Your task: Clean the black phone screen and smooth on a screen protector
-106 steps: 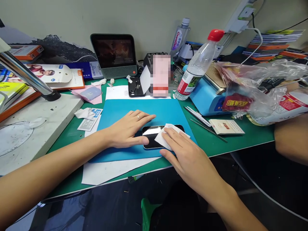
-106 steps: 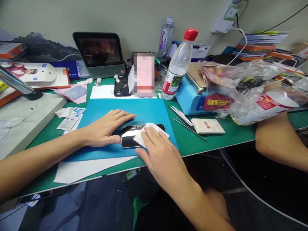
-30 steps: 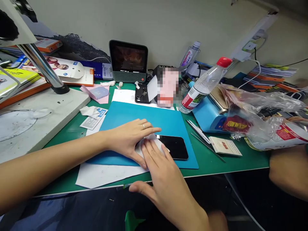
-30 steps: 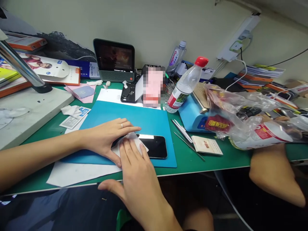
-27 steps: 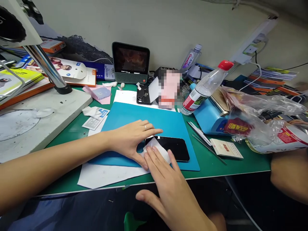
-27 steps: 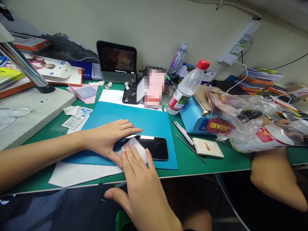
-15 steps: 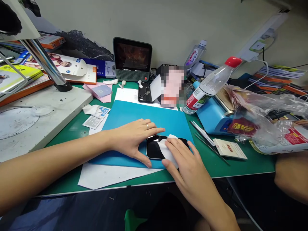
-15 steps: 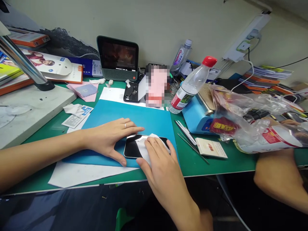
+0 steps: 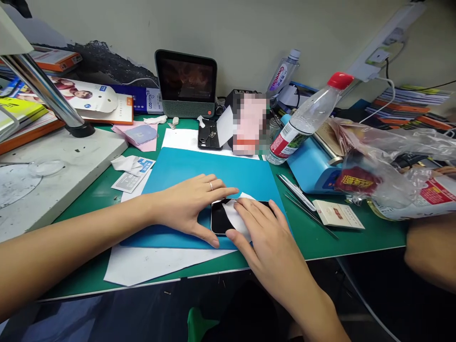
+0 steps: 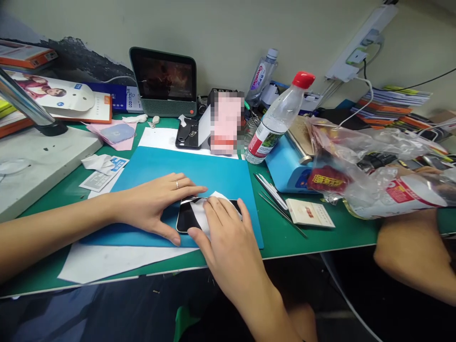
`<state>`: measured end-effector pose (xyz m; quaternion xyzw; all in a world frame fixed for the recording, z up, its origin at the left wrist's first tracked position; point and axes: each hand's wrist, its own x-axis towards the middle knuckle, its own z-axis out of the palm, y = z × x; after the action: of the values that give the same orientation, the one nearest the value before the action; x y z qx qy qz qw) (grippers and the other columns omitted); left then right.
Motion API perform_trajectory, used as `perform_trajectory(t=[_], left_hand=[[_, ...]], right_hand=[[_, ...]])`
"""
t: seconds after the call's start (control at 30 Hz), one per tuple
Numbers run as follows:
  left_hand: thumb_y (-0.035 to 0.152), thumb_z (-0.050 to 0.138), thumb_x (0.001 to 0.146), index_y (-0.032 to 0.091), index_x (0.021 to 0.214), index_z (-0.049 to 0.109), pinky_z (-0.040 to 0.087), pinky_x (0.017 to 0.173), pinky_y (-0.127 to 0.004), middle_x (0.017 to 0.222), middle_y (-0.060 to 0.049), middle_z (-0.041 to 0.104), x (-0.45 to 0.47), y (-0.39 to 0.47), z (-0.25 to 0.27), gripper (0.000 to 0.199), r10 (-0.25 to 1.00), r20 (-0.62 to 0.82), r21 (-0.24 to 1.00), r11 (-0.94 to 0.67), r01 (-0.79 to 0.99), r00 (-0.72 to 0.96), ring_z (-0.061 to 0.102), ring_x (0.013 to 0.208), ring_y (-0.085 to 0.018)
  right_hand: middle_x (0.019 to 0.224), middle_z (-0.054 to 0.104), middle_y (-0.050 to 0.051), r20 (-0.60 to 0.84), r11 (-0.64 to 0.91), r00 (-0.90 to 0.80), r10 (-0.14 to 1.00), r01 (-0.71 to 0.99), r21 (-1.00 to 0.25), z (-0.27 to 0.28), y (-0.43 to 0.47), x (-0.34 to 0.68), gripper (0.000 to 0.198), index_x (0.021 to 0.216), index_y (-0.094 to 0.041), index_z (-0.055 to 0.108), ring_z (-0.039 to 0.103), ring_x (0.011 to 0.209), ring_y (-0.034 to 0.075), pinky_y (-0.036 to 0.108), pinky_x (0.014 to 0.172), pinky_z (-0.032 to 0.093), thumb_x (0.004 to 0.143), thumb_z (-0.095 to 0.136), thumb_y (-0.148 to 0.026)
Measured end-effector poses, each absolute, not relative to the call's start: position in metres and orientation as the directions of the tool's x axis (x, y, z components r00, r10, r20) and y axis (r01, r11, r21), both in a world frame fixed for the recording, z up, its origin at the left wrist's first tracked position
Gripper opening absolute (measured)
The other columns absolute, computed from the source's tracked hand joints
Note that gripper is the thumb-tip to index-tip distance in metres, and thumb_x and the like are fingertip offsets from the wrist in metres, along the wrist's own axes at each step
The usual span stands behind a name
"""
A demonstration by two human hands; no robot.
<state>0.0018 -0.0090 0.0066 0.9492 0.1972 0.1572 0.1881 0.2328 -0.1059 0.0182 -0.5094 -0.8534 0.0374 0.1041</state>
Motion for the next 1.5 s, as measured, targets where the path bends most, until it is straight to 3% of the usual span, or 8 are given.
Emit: perform_trajectory(t=[0.4, 0.5, 0.63, 0.77, 0.97, 1.07, 1.27, 1.5], left_hand=[[0.075, 0.069, 0.083, 0.016, 0.153, 0.043, 0.046, 0.094, -0.043, 0.125, -0.017, 0.062, 0.000, -0.010, 0.003, 0.095, 0.431, 0.231, 0.409, -0.856, 0.315, 0.872, 0.058, 0.111, -0.033], [0.074, 0.069, 0.084, 0.016, 0.150, 0.046, 0.045, 0.096, -0.044, 0.128, -0.018, 0.061, 0.000, -0.010, 0.002, 0.091, 0.418, 0.255, 0.398, -0.867, 0.299, 0.872, 0.058, 0.113, -0.033], [0.079, 0.069, 0.079, 0.012, 0.146, 0.048, 0.046, 0.091, -0.045, 0.119, -0.017, 0.062, 0.002, -0.013, 0.003, 0.097, 0.450, 0.234, 0.353, -0.865, 0.356, 0.862, 0.057, 0.103, -0.033], [0.087, 0.065, 0.074, 0.012, 0.135, 0.052, 0.044, 0.087, -0.044, 0.109, -0.013, 0.061, 0.004, -0.017, 0.007, 0.098, 0.529, 0.240, 0.327, -0.834, 0.445, 0.814, 0.054, 0.097, -0.031], [0.095, 0.054, 0.072, 0.018, 0.094, 0.054, 0.040, 0.074, -0.039, 0.089, -0.008, 0.059, 0.004, -0.016, 0.009, 0.080, 0.536, 0.269, 0.303, -0.836, 0.458, 0.800, 0.050, 0.081, -0.025], [0.096, 0.050, 0.074, 0.021, 0.084, 0.049, 0.036, 0.066, -0.036, 0.076, -0.005, 0.058, 0.003, -0.013, 0.010, 0.075, 0.508, 0.232, 0.268, -0.853, 0.447, 0.830, 0.049, 0.074, -0.024], [0.094, 0.056, 0.073, 0.019, 0.096, 0.053, 0.040, 0.070, -0.037, 0.087, -0.008, 0.063, -0.001, -0.008, 0.011, 0.078, 0.540, 0.147, 0.215, -0.835, 0.506, 0.829, 0.055, 0.082, -0.027], [0.070, 0.071, 0.078, 0.018, 0.103, 0.053, 0.044, 0.077, -0.038, 0.097, -0.007, 0.064, -0.005, -0.005, 0.013, 0.060, 0.493, 0.136, 0.304, -0.847, 0.437, 0.859, 0.058, 0.091, -0.027]], right_hand=[[0.147, 0.063, 0.012, 0.175, 0.478, -0.446, 0.878, 0.840, -0.257, 0.013, -0.125, 0.245, 0.040, 0.142, -0.021, 0.057, 0.056, 0.140, 0.029, 0.061, 0.121, 0.033, 0.106, 0.052, -0.036], [0.132, 0.073, 0.004, 0.244, 0.481, -0.417, 0.875, 0.805, -0.347, 0.014, -0.128, 0.257, 0.025, 0.123, -0.027, 0.068, 0.065, 0.127, 0.023, 0.053, 0.119, 0.038, 0.105, 0.051, -0.023], [0.107, 0.080, 0.002, 0.307, 0.489, -0.387, 0.869, 0.765, -0.419, 0.028, -0.113, 0.269, 0.023, 0.103, -0.027, 0.073, 0.074, 0.102, 0.021, 0.046, 0.106, 0.050, 0.103, 0.051, -0.018], [0.105, 0.080, 0.005, 0.397, 0.450, -0.276, 0.876, 0.765, -0.460, 0.044, -0.064, 0.264, 0.025, 0.100, -0.023, 0.075, 0.074, 0.099, 0.023, 0.040, 0.089, 0.058, 0.101, 0.050, -0.020], [0.123, 0.076, 0.009, 0.391, 0.541, -0.392, 0.833, 0.721, -0.432, 0.035, -0.023, 0.237, 0.026, 0.116, -0.021, 0.075, 0.068, 0.119, 0.027, 0.047, 0.105, 0.051, 0.098, 0.056, -0.023], [0.125, 0.074, 0.009, 0.353, 0.587, -0.471, 0.808, 0.694, -0.417, 0.026, -0.037, 0.229, 0.029, 0.120, -0.020, 0.073, 0.066, 0.119, 0.026, 0.046, 0.105, 0.052, 0.100, 0.052, -0.020], [0.101, 0.072, 0.008, 0.262, 0.608, -0.551, 0.792, 0.679, -0.411, 0.022, -0.053, 0.218, 0.029, 0.103, -0.020, 0.074, 0.066, 0.100, 0.024, 0.040, 0.090, 0.055, 0.100, 0.046, -0.012], [0.105, 0.069, 0.008, 0.271, 0.607, -0.544, 0.794, 0.691, -0.392, 0.019, -0.054, 0.210, 0.027, 0.105, -0.019, 0.070, 0.062, 0.106, 0.023, 0.038, 0.095, 0.052, 0.101, 0.045, -0.010]])
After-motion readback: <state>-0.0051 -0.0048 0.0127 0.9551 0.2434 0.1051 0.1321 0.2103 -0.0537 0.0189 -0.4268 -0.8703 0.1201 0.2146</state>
